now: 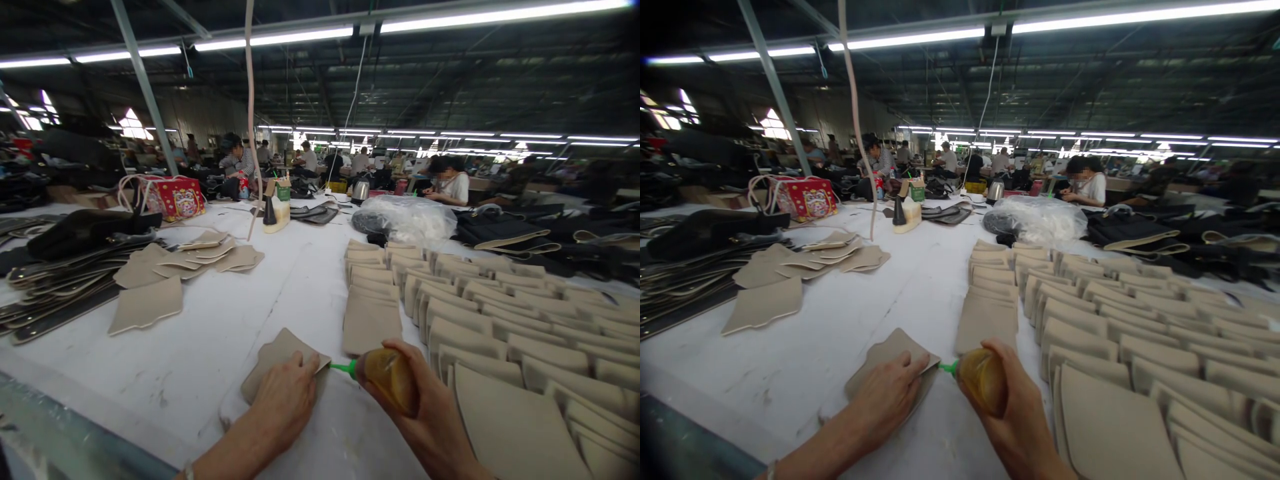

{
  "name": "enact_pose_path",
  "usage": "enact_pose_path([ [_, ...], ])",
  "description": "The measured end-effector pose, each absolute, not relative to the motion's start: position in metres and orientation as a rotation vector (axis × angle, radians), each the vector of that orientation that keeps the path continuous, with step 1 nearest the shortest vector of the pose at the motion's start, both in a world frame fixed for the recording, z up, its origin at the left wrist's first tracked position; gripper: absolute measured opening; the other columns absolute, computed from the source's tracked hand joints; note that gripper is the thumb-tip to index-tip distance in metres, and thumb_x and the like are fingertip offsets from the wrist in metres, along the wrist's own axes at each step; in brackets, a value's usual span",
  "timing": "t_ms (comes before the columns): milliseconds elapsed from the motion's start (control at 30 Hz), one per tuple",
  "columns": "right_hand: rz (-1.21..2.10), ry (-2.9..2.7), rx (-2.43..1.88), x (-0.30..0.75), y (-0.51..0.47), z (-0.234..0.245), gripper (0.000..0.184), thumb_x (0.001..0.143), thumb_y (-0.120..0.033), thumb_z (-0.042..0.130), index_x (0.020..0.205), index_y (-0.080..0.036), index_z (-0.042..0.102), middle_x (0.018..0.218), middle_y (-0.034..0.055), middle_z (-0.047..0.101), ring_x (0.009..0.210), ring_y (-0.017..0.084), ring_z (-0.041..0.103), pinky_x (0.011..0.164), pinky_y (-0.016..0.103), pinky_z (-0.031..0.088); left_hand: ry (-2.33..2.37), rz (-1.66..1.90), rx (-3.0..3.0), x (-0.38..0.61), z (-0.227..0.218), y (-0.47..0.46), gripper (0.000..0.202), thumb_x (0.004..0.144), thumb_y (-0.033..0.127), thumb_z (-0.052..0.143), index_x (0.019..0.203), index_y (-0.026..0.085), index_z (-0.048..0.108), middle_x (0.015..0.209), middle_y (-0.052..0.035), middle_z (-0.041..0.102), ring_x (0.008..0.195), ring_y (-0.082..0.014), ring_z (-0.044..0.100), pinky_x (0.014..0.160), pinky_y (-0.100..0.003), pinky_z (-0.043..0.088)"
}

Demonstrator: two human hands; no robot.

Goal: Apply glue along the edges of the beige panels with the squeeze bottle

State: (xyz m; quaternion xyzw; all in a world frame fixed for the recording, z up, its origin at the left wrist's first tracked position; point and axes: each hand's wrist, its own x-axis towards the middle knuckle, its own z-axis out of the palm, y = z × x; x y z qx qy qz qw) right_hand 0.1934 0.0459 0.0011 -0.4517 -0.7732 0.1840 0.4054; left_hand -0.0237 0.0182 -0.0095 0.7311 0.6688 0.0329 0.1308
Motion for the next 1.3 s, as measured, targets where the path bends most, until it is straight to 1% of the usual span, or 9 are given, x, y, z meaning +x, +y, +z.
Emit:
enact_pose_path([
  [100,0.495,-1.947,-1.14,0.196,0.046,0.0,0.043,0.08,-0.041,0.065,0.116,-0.027,0.046,0.102,0.0027,0.062,0.082,0.021,0.064,0.073,0.031,0.052,1.941,0.101,2.126,-0.023,-0.008,0.019,0.042,0.09,0.02,0.03,0.127,0.028,0.047,0.099,-0.0059,0.061,0.082,-0.0231,0.064,0.071,-0.035,0.048],
  [267,0.436,-1.941,-1.12,0.197,0.05,0.001,0.043,0.08,-0.04,0.065,0.116,-0.026,0.046,0.107,0.0044,0.06,0.088,0.023,0.063,0.076,0.032,0.051,1.933,0.085,2.119,-0.023,-0.006,0.019,0.041,0.09,0.02,0.028,0.125,0.027,0.049,0.099,-0.0066,0.061,0.081,-0.0232,0.064,0.07,-0.034,0.048],
  [500,0.564,-1.94,-1.157,0.201,0.047,-0.005,0.044,0.081,-0.043,0.064,0.116,-0.026,0.044,0.101,0.0035,0.061,0.081,0.021,0.063,0.074,0.033,0.051,1.94,0.095,2.135,-0.024,-0.01,0.018,0.042,0.091,0.023,0.029,0.129,0.029,0.045,0.102,-0.0064,0.06,0.082,-0.0232,0.064,0.071,-0.035,0.048],
  [667,0.51,-1.902,-1.178,0.201,0.05,-0.004,0.045,0.08,-0.044,0.064,0.117,-0.026,0.046,0.108,0.0049,0.059,0.087,0.023,0.062,0.078,0.035,0.05,1.903,0.105,2.12,-0.025,-0.004,0.016,0.039,0.094,0.027,0.026,0.125,0.028,0.048,0.097,-0.0061,0.059,0.082,-0.0219,0.062,0.074,-0.033,0.047],
  [833,0.675,-1.89,-1.174,0.202,0.046,-0.006,0.045,0.079,-0.045,0.066,0.115,-0.027,0.047,0.102,0.0021,0.06,0.081,0.021,0.062,0.074,0.031,0.05,1.871,0.129,2.133,-0.027,-0.002,0.016,0.042,0.092,0.025,0.026,0.128,0.029,0.047,0.097,-0.0062,0.059,0.081,-0.0229,0.062,0.073,-0.034,0.047],
  [933,0.787,-1.83,-1.185,0.204,0.045,-0.007,0.044,0.079,-0.046,0.065,0.115,-0.027,0.048,0.099,0.0005,0.061,0.081,0.021,0.061,0.073,0.03,0.049,1.856,0.152,2.135,-0.03,-0.003,0.017,0.043,0.092,0.026,0.025,0.13,0.03,0.046,0.096,-0.0056,0.059,0.08,-0.0222,0.062,0.073,-0.033,0.047],
  [1067,0.796,-1.774,-1.201,0.201,0.042,-0.005,0.044,0.079,-0.046,0.065,0.114,-0.025,0.047,0.097,0.0012,0.06,0.08,0.021,0.06,0.074,0.03,0.048,1.816,0.196,2.131,-0.035,-0.006,0.016,0.043,0.095,0.03,0.025,0.133,0.034,0.044,0.097,-0.0038,0.058,0.083,-0.0201,0.063,0.076,-0.031,0.046],
  [1167,0.895,-1.739,-1.18,0.196,0.035,-0.004,0.045,0.077,-0.047,0.066,0.112,-0.025,0.05,0.096,0.0017,0.061,0.08,0.022,0.06,0.073,0.03,0.047,1.803,0.214,2.117,-0.038,-0.007,0.015,0.043,0.095,0.03,0.025,0.133,0.036,0.044,0.097,-0.0028,0.058,0.085,-0.0198,0.063,0.077,-0.031,0.045],
  [1300,0.97,-1.699,-1.189,0.198,0.031,-0.008,0.046,0.075,-0.047,0.066,0.112,-0.024,0.051,0.093,0.001,0.063,0.078,0.022,0.061,0.07,0.029,0.048,1.786,0.239,2.113,-0.039,-0.006,0.014,0.044,0.094,0.029,0.025,0.135,0.034,0.043,0.097,-0.0035,0.058,0.084,-0.0202,0.063,0.077,-0.031,0.045],
])
